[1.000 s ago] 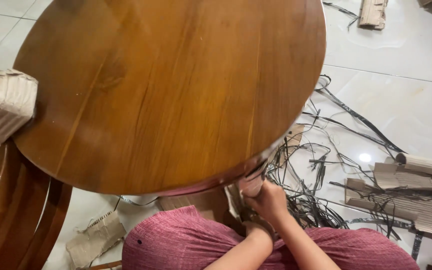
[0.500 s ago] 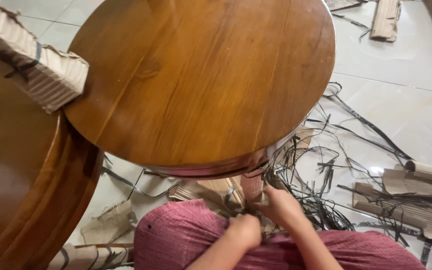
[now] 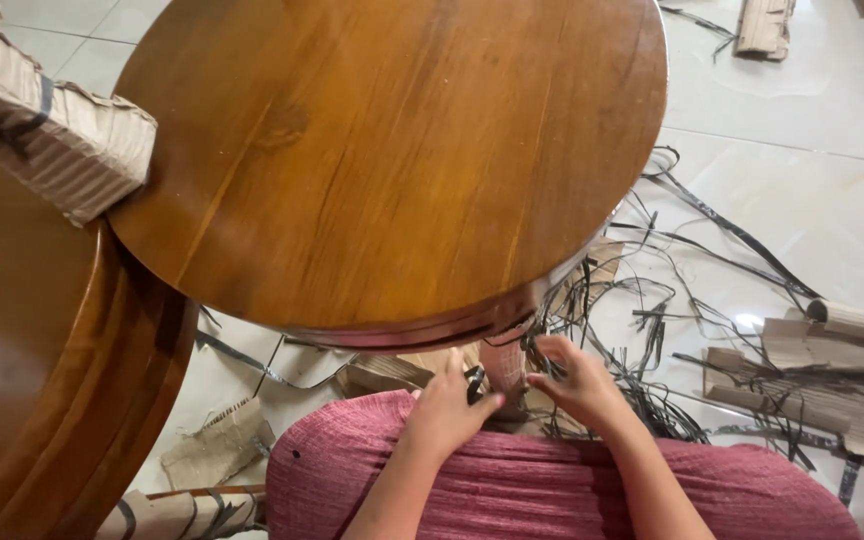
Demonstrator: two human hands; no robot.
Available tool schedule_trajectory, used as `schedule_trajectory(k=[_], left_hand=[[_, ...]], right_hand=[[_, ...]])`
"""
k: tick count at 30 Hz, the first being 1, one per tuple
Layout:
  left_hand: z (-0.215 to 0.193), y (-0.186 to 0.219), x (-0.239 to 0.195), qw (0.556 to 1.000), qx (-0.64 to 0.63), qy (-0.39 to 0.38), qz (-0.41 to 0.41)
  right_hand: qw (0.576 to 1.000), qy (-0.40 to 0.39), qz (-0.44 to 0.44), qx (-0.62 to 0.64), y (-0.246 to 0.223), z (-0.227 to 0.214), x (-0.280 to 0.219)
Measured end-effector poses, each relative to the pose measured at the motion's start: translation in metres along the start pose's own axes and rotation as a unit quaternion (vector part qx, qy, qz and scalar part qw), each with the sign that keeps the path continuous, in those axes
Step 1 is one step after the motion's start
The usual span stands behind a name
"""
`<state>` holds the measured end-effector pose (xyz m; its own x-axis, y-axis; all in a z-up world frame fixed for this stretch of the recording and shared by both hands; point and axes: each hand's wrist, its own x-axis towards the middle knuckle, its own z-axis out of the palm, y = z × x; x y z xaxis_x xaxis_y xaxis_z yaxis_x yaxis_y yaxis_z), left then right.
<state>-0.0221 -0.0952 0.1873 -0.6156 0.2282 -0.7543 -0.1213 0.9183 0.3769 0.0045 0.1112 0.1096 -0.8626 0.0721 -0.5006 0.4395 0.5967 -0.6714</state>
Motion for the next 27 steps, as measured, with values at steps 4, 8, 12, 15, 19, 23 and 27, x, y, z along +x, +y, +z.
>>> schedule_trajectory(k=[4,8,12,15,19,23,27], left_hand=[[-0.012,-0.01,0.0,0.893,-0.354,0.189,0.205],[0.024,-0.065,0.043,0.743,-0.538,0.261,0.3],[-0.002,-0.056,0.026,0.533,-0.59,0.433,0.424],[-0.014,-0.057,0.017,0.469,-0.658,0.444,0.387],[-0.02,-0.076,0.012,0.527,-0.64,0.447,0.336],[-0.027,-0.075,-0.006,0.506,-0.682,0.402,0.342],[-0.031,-0.073,-0.027,0.545,-0.678,0.368,0.328]], right_hand=[[0.916,-0.049,-0.143,0.372,-0.022,-0.028,-0.003],[0.888,0.078,-0.004,0.454,-0.089,-0.075,-0.002],[0.587,-0.124,-0.368,0.71,-0.08,-0.082,0.03],[0.602,-0.089,-0.34,0.717,-0.076,-0.078,0.04],[0.594,-0.069,-0.315,0.737,-0.068,-0.07,0.046],[0.573,-0.076,-0.325,0.749,-0.077,-0.064,0.025],[0.588,-0.068,-0.361,0.721,-0.073,-0.054,0.001]])
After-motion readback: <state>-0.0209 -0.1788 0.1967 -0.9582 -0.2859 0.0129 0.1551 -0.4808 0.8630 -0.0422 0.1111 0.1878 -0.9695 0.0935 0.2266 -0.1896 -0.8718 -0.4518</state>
